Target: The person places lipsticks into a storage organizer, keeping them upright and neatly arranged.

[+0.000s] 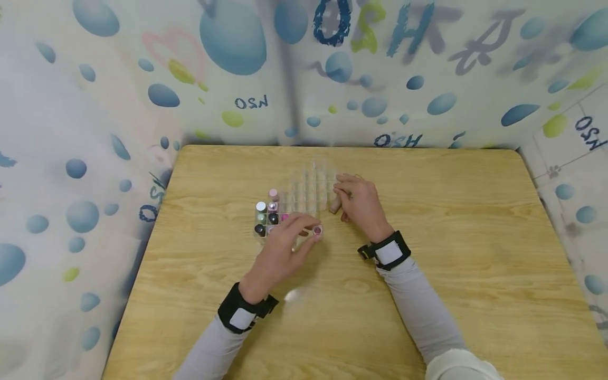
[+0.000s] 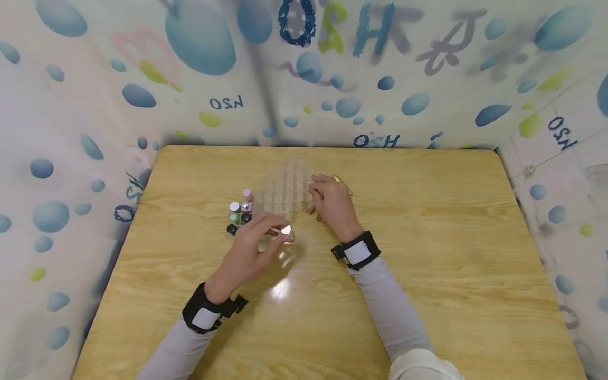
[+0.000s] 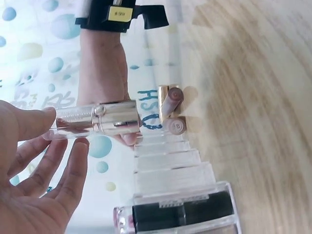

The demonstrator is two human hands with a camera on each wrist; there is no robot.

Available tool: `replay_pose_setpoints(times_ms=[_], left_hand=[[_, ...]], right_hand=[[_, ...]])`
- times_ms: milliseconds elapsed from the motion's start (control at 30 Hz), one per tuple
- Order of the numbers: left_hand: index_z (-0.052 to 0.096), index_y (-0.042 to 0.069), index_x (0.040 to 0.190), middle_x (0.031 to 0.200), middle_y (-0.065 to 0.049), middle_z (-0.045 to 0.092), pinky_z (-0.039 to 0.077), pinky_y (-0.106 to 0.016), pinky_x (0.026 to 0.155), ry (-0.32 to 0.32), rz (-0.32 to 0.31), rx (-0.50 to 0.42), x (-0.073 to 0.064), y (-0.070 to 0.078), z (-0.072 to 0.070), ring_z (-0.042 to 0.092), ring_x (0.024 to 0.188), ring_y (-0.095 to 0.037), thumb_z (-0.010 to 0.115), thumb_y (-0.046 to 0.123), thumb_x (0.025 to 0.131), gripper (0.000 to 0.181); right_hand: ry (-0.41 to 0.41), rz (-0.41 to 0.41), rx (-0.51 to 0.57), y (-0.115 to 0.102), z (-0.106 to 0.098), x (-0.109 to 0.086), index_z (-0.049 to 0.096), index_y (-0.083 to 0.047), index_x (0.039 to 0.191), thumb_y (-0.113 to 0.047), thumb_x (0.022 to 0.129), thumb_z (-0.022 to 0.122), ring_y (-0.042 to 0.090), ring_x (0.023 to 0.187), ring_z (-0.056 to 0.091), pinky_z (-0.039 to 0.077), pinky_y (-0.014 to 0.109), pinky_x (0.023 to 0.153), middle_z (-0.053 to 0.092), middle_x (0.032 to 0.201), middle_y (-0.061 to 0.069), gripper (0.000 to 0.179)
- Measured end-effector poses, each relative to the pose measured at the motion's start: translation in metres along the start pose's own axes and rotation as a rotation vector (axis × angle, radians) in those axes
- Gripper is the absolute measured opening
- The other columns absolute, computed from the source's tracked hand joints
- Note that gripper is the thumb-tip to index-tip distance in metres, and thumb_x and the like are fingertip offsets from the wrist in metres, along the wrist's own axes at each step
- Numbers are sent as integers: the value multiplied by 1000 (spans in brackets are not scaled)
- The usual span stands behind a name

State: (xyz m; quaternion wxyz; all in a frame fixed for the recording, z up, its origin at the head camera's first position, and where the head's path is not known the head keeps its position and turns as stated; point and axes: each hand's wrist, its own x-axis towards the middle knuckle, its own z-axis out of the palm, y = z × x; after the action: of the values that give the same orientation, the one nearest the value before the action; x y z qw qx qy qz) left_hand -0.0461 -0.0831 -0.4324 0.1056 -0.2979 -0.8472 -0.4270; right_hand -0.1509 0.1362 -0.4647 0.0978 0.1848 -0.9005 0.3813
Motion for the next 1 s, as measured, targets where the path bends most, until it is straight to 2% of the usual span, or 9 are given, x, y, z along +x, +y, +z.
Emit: replay_pose_setpoints(times_ms=[233,400,600,800,1000], left_hand=[[65,4,126,121,-8,65,61,-32,86,42,-25,-8,3,-1,-16,68,104,-19,68,13,99,29],[65,2,125,120,-11,65,62,-36,82,88,-16,3,9,-5,-28,68,100,-20,68,9,98,28],[65,2,126,119,-11,66,60,-35,83,140,-18,8,15,-13,-40,67,99,-20,69,6,97,30],[65,-2,125,120,-12,66,61,-39,84,170,-15,2,18,-21,-44,67,102,-21,69,4,96,30],[67,-2,124,117,-12,67,59,-35,82,195,-12,-3,20,-31,-45,68,98,-21,69,4,96,28]], right_hand=[[-10,15,10,-1,2,-2,79,4,111,-10,96,71,35,129,62,50,47,108,70,131,19,22],[-4,6,11,-1,2,0,79,4,111,-11,97,70,35,129,63,50,46,108,71,130,19,22],[-11,0,18,-1,0,0,80,4,110,-11,98,69,34,129,62,50,45,109,71,130,19,22],[-24,11,26,-2,-2,0,79,3,112,-10,98,69,34,131,61,49,45,110,70,132,19,22],[-33,33,40,-2,-2,-1,79,2,114,-9,98,68,34,134,59,48,45,110,69,134,17,23]])
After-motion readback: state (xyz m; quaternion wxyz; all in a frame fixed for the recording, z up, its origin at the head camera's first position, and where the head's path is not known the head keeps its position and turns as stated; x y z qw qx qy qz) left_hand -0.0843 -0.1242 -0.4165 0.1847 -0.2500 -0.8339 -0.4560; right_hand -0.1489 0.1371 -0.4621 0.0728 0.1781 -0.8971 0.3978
